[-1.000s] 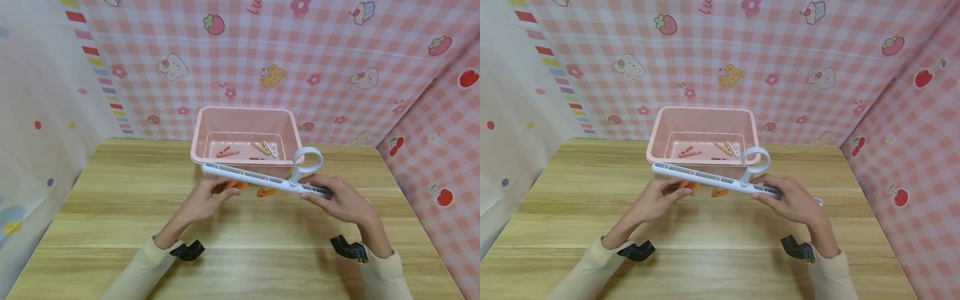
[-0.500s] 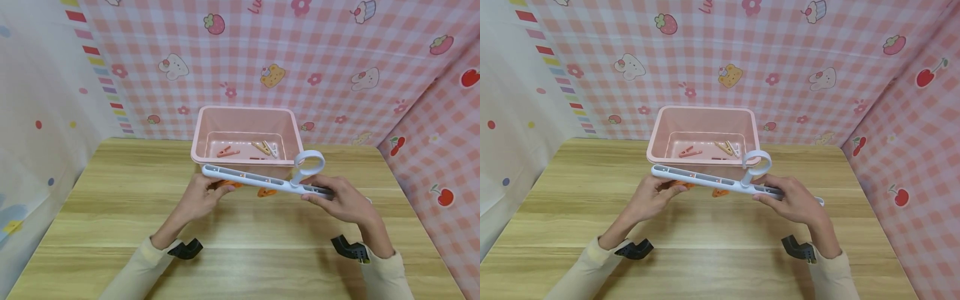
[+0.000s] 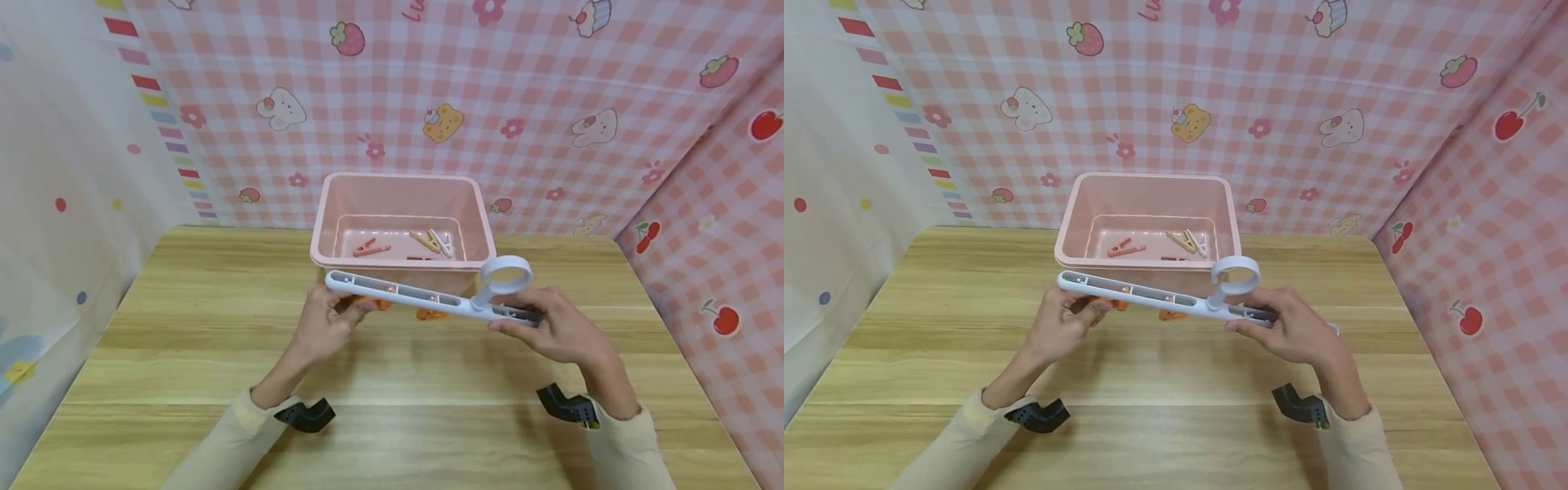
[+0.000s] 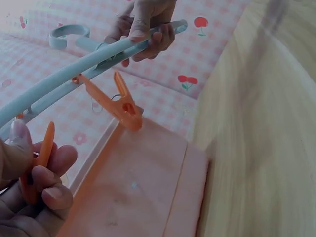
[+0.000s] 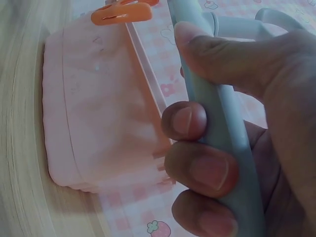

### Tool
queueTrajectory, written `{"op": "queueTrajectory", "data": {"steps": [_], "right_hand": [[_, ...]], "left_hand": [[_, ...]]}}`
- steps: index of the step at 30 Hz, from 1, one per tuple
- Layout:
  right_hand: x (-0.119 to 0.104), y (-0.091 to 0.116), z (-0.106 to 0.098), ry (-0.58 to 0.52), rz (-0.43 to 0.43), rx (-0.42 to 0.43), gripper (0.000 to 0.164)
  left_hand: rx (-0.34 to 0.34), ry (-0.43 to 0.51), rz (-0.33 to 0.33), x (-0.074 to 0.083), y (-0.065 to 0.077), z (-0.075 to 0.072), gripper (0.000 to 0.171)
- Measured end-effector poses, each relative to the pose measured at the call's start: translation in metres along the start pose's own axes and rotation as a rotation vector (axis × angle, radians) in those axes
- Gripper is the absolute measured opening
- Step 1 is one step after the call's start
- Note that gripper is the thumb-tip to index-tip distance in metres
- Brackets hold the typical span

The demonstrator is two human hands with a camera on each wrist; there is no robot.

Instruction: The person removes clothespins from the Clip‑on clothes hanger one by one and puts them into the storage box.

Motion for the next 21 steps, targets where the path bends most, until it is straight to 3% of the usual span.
{"op": "queueTrajectory", "data": {"steps": [3, 8, 10, 14, 16, 18, 21], "right_hand": [[0.001, 0.0, 0.0, -0.007, 0.016, -0.007, 0.031], [0.002, 0.001, 0.0, 0.008, 0.027, -0.004, 0.03], [0.003, 0.001, 0.0, 0.014, 0.027, 0.001, 0.029], [0.003, 0.001, 0.002, 0.014, 0.02, 0.0, 0.028], [0.003, 0.001, 0.002, 0.01, 0.03, 0.008, 0.028], [0.003, 0.002, 0.001, 0.011, 0.046, 0.021, 0.028], [0.003, 0.004, -0.003, 0.024, 0.071, 0.033, 0.028]], "left_hand": [[0.022, 0.02, 0.005, -0.002, 0.001, 0.002, 0.012], [0.151, -0.078, 0.104, 0.0, 0.003, 0.002, 0.009], [0.161, -0.076, 0.111, 0.0, 0.003, 0.002, 0.01], [0.061, 0.053, 0.024, -0.002, 0.003, 0.003, 0.009], [-0.003, 0.18, -0.056, -0.003, 0.002, 0.002, 0.014], [-0.018, 0.246, -0.117, -0.004, 0.001, -0.002, 0.017], [0.004, 0.232, -0.164, -0.003, -0.002, -0.012, 0.016]]}}
Point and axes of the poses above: each hand's wrist, its own y-axis away from the middle knuckle, its own z-axis out of the palm, x = y × z, the point moved 3 cm from there along -y, towards the middle knuckle, and after that the axes turned 12 degrees about -z, right-handed, at the moved point
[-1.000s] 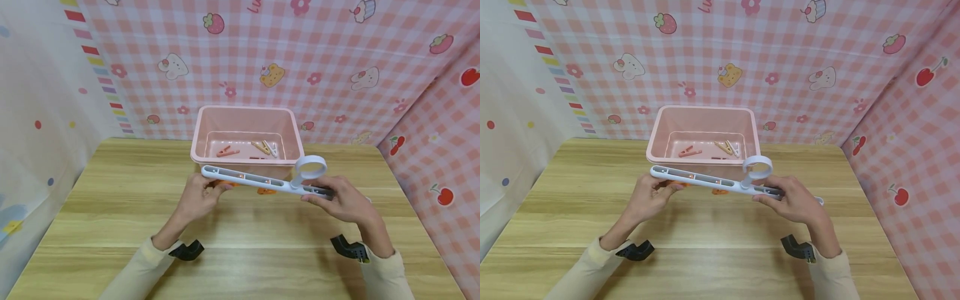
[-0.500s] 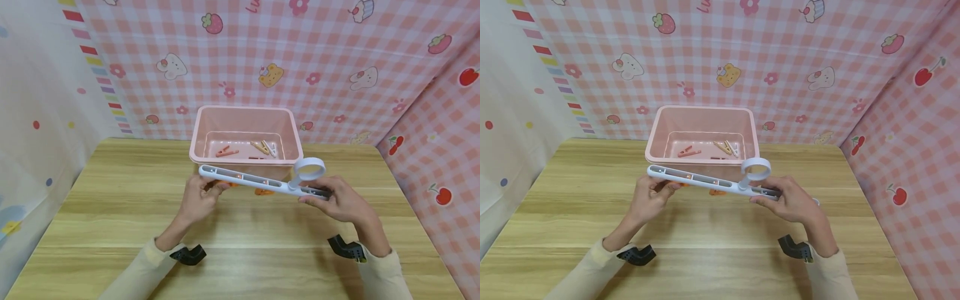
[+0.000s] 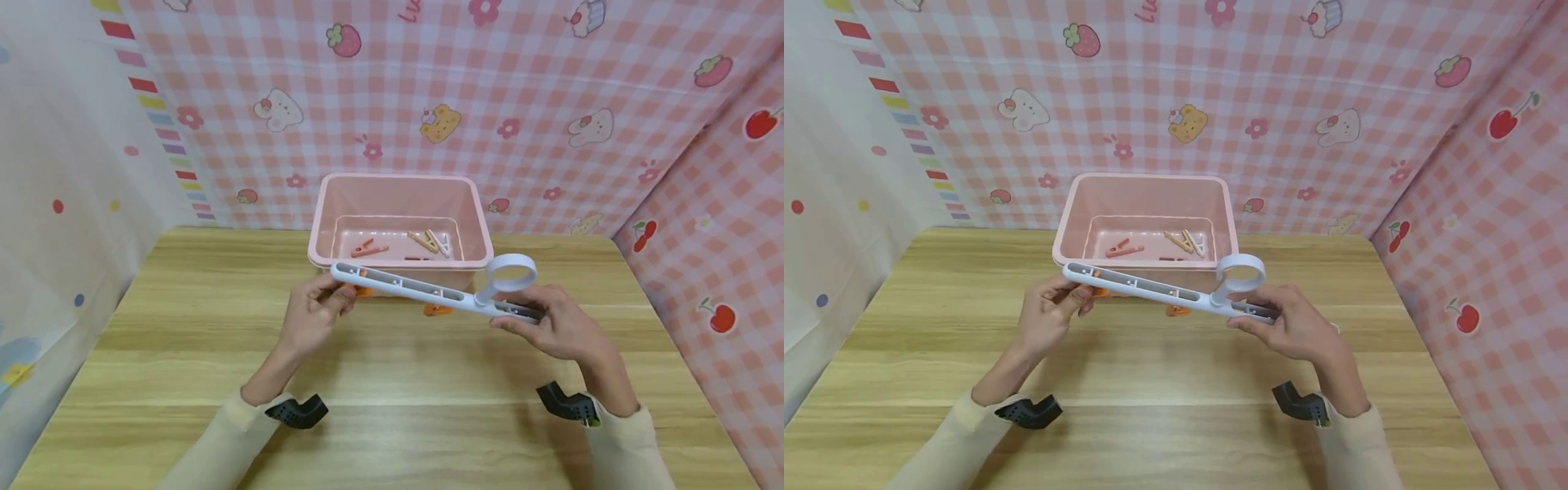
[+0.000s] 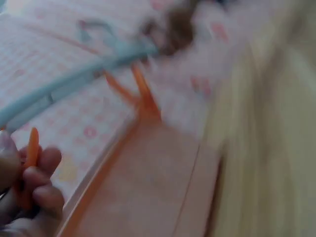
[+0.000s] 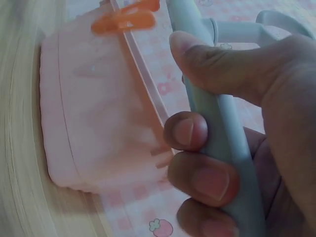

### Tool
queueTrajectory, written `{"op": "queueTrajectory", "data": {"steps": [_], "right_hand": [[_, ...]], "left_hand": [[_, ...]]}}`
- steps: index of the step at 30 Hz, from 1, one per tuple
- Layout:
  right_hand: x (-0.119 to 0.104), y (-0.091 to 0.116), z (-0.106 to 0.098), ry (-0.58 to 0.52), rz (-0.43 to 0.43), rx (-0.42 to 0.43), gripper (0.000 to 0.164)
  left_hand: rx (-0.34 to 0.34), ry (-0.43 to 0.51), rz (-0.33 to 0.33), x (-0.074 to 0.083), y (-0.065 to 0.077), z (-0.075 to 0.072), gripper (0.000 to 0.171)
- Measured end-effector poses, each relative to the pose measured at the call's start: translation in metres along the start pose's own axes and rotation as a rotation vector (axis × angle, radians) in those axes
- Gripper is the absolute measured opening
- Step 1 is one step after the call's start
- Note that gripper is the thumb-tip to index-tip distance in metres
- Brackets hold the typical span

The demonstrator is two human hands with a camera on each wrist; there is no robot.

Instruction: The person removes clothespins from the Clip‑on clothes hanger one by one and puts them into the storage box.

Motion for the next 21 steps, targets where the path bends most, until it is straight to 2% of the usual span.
{"op": "queueTrajectory", "data": {"steps": [2, 5, 8, 12, 21], "right_hand": [[-0.0007, -0.0011, -0.0006, 0.021, -0.006, -0.004, 0.029], [-0.0025, -0.0029, -0.0015, 0.032, -0.026, -0.016, 0.031], [-0.004, -0.0038, -0.0033, 0.029, -0.046, -0.028, 0.034], [-0.0038, -0.0052, -0.0041, 0.008, -0.057, -0.049, 0.036], [-0.0047, -0.0024, -0.006, 0.0, -0.016, -0.048, 0.032]], "left_hand": [[0.027, -0.091, -0.004, 0.0026, 0.0, -0.0067, 0.015], [-0.003, -0.153, -0.015, 0.0056, -0.0003, -0.0102, 0.017], [-0.028, -0.172, -0.014, 0.0078, -0.001, -0.0087, 0.019], [-0.014, -0.185, -0.007, 0.0097, -0.0005, -0.0089, 0.022], [-0.017, -0.211, 0.019, 0.0096, -0.002, -0.0091, 0.025]]}}
Point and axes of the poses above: each hand's wrist, its own y-axis away from the middle knuckle, its own z-axis out of the palm, x = y × z, the point moved 3 cm from there along -y, towards the middle knuckle, and after that the axes turned 12 degrees about -z, right-handed, at the moved point
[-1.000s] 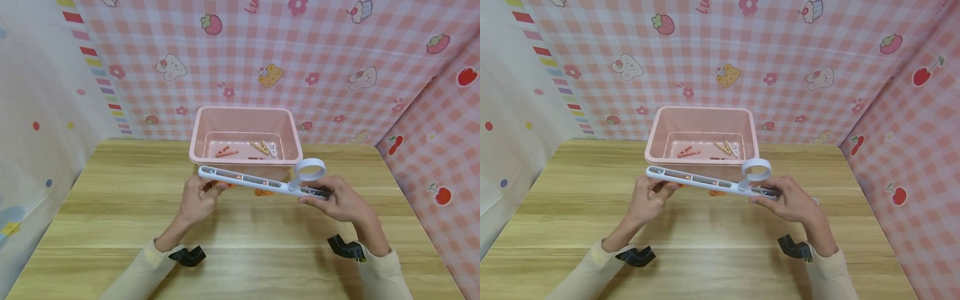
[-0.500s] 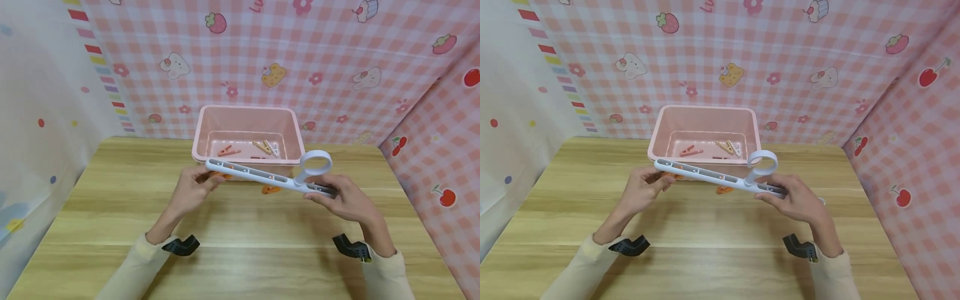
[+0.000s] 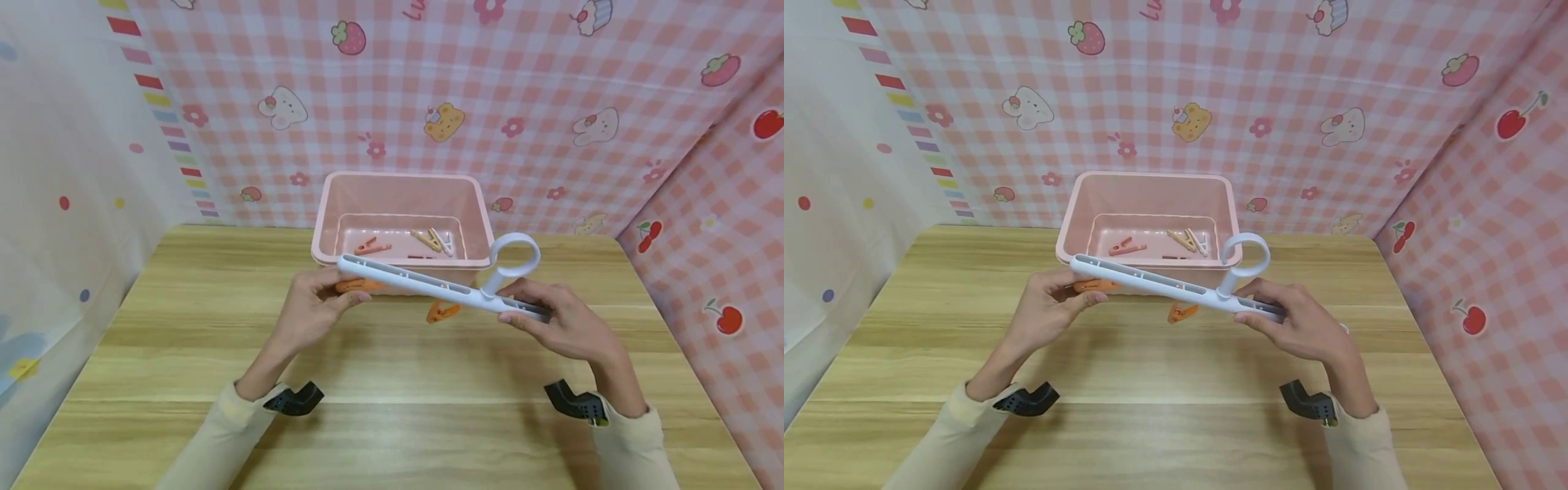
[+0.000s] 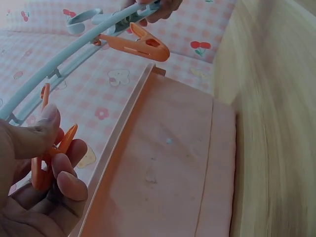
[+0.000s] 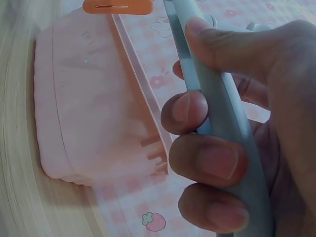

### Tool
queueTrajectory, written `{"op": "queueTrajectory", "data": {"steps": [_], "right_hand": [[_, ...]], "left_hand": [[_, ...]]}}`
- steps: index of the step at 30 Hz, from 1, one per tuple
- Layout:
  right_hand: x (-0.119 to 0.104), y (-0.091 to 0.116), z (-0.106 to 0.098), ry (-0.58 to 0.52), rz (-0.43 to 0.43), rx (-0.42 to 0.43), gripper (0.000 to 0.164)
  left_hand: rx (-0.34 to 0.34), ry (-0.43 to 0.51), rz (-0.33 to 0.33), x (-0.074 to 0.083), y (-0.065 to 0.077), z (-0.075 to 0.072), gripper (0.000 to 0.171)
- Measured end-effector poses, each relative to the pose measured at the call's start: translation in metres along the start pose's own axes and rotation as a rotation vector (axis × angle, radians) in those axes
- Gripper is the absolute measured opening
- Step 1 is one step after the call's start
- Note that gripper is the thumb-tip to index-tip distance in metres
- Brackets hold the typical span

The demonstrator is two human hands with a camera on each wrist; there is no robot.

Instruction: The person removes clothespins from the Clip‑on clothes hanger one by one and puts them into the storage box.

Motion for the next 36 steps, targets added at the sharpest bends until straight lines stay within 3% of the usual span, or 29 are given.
{"op": "queueTrajectory", "data": {"steps": [8, 22, 36], "right_hand": [[-0.001, 0.0, -0.002, -0.02, -0.005, -0.006, 0.032], [-0.003, 0.001, -0.002, -0.034, -0.03, -0.013, 0.034], [-0.002, 0.001, -0.002, -0.051, -0.02, -0.017, 0.032]], "left_hand": [[0.004, -0.057, -0.031, -0.001, -0.002, -0.004, 0.023], [0.095, -0.153, -0.118, -0.001, -0.01, -0.02, 0.022], [0.099, -0.187, -0.092, 0.012, -0.031, -0.032, 0.03]]}}
Point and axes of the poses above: each hand's wrist, its own y-axis away from the middle knuckle, its own z-axis out of the palm, x = y × z, the point moved 3 cm from there along -y, towards the middle knuckle, and after that the axes turned 12 degrees about -z, right-handed, at the moved point
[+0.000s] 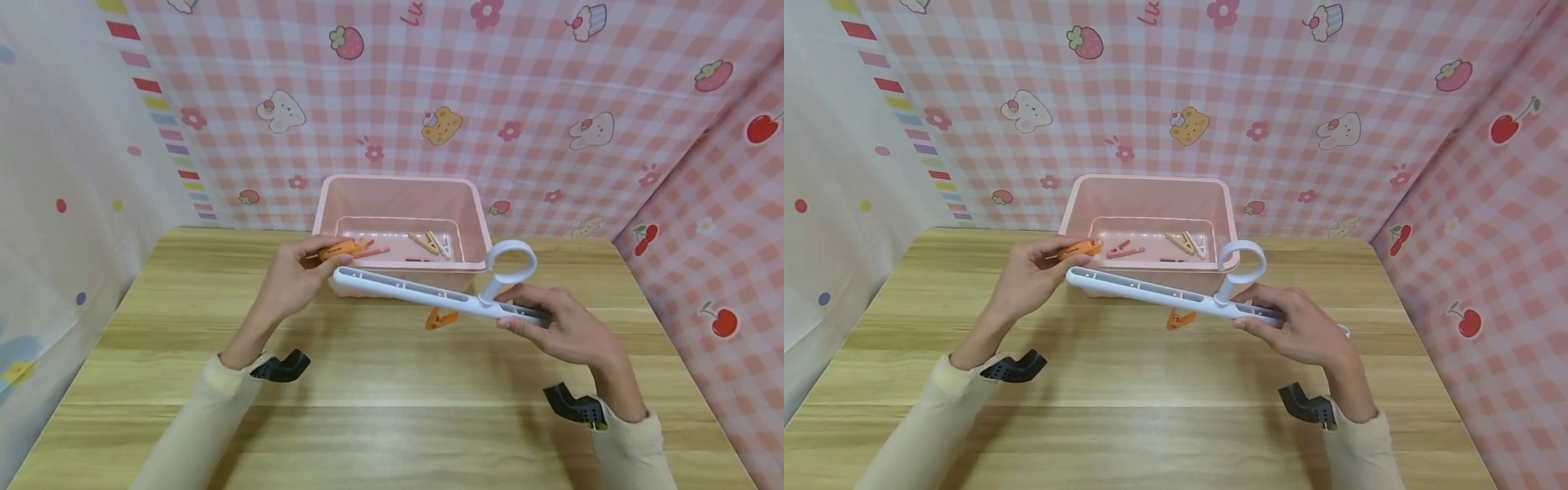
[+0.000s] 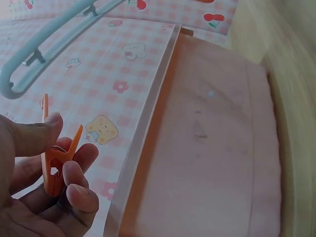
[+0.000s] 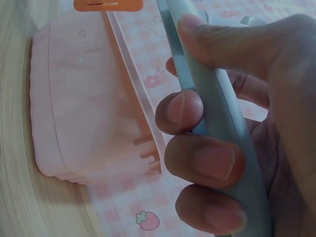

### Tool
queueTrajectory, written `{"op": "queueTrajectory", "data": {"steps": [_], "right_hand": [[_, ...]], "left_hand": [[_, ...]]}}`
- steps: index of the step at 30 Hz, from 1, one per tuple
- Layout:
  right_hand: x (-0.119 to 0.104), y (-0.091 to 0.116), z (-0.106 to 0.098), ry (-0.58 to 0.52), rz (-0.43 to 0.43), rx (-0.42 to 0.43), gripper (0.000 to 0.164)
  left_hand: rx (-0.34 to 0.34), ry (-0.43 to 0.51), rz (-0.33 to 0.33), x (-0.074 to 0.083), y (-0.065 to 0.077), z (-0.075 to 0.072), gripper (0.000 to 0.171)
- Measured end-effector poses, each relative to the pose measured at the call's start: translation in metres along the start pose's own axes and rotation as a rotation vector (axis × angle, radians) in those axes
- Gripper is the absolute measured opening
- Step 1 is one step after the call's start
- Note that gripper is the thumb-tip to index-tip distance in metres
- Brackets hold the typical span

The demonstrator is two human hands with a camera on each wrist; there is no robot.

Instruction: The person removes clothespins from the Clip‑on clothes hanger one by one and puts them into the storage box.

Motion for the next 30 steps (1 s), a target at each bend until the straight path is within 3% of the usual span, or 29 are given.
{"op": "queueTrajectory", "data": {"steps": [7, 21, 30], "right_hand": [[0.0, 0.0, 0.0, 0.005, 0.0, -0.001, 0.032], [0.001, 0.0, 0.0, 0.012, 0.0, -0.008, 0.032], [0.001, 0.0, 0.0, 0.022, 0.012, -0.011, 0.03]], "left_hand": [[-0.004, 0.009, -0.019, 0.003, -0.013, -0.003, 0.029], [-0.046, -0.105, -0.018, 0.005, -0.045, -0.004, 0.033], [-0.065, -0.188, -0.003, 0.018, -0.067, -0.001, 0.026]]}}
Point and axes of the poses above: each hand's wrist, its own y-axis away from the middle knuckle, its own z-axis out of the palm, x = y × z, the point moved 3 cm from there along -y, towards the middle knuckle, and after that the axes turned 12 degrees about -z, right-handed, at the moved point
